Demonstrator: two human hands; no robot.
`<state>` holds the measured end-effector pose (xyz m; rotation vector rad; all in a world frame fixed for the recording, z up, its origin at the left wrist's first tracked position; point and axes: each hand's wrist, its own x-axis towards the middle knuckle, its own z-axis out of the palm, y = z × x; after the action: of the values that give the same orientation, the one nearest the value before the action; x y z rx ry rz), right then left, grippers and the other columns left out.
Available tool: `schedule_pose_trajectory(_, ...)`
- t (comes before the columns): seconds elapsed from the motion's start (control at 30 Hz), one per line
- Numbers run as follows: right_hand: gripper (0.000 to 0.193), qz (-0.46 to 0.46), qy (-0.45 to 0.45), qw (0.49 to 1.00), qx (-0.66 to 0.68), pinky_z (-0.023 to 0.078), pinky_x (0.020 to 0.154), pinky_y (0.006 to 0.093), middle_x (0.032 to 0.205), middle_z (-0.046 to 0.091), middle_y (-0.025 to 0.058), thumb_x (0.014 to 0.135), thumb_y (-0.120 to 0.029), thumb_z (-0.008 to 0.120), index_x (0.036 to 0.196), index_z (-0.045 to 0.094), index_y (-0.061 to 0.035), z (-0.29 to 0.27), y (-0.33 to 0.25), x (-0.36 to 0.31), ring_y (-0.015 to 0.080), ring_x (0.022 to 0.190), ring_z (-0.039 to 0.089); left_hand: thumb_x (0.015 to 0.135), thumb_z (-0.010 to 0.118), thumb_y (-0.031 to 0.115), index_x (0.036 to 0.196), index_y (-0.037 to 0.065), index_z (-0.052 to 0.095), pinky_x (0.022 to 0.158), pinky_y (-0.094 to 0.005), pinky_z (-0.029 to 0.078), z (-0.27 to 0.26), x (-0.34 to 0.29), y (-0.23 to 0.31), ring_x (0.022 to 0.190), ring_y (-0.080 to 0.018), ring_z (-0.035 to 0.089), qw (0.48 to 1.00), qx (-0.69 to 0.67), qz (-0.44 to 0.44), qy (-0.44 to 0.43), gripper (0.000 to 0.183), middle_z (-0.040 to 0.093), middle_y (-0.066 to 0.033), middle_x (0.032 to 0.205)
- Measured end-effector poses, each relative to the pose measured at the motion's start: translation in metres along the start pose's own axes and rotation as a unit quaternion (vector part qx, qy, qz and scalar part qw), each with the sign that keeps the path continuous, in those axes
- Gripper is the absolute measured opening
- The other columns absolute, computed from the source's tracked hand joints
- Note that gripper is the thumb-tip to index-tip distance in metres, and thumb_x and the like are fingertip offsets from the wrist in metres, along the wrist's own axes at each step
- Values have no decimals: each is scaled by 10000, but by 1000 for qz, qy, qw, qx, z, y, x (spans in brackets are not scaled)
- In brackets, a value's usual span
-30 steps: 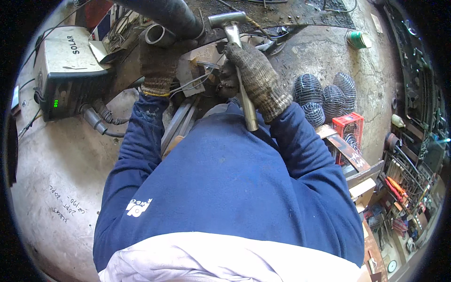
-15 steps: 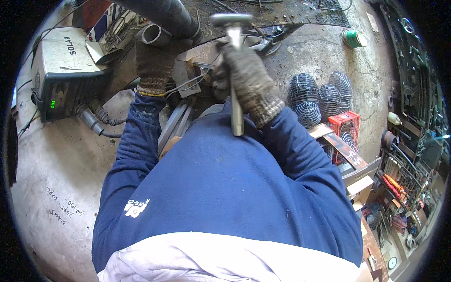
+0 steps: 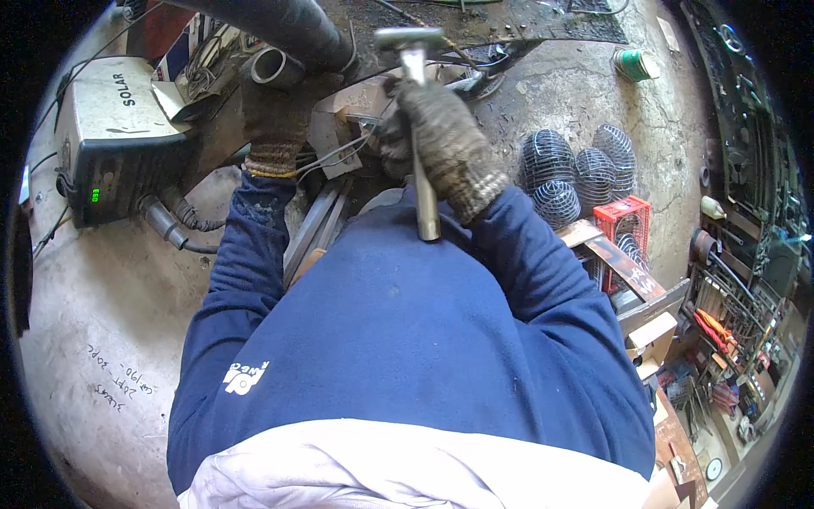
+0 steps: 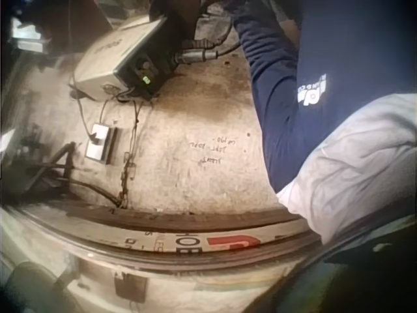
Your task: The person positions and marks a metal pipe against a flat piece of metal, using a hammer to tap the pipe into alignment and marking it with a tool.
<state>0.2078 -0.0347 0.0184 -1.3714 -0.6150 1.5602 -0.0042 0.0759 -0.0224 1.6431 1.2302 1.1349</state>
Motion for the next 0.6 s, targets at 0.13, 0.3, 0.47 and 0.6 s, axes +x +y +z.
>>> schedule_pose_trajectory(0.13, 275, -105, 39, 994, -9, 603, 580, 289, 806, 646, 43, 1029, -323, 611, 1071, 616, -51, -15, 24, 12, 141, 622, 646, 647, 983, 198, 1052, 23, 715, 833, -372, 594, 1, 1, 14, 939, -216, 731, 1000, 6, -26, -16, 516, 766, -107, 1053)
schedule_pose_trajectory(0.3, 275, 14, 0, 991, -134, 586, 568, 286, 809, 653, 49, 1028, -314, 598, 1089, 634, -47, -3, 6, 3, 142, 631, 653, 656, 974, 195, 1057, 24, 715, 830, -379, 594, 1, 4, 1, 924, -219, 732, 1000, -14, 3, -23, 507, 767, -104, 1035)
schedule_pose_trajectory(0.47, 312, 0, 88, 995, 52, 572, 552, 272, 800, 658, 66, 1035, -342, 594, 1053, 632, -32, 6, 1, -6, 159, 642, 671, 669, 961, 187, 1062, 20, 716, 825, -381, 594, 4, 0, 18, 916, -225, 740, 1000, -8, 5, 8, 493, 772, -110, 1017)
schedule_pose_trajectory(0.6, 304, -33, -7, 990, -134, 588, 565, 282, 807, 667, 59, 1038, -346, 599, 1074, 613, -44, 2, 0, 10, 162, 655, 681, 665, 962, 184, 1063, 18, 715, 824, -381, 594, 5, 5, 13, 919, -227, 742, 1000, -3, 5, -7, 496, 773, -114, 1020)
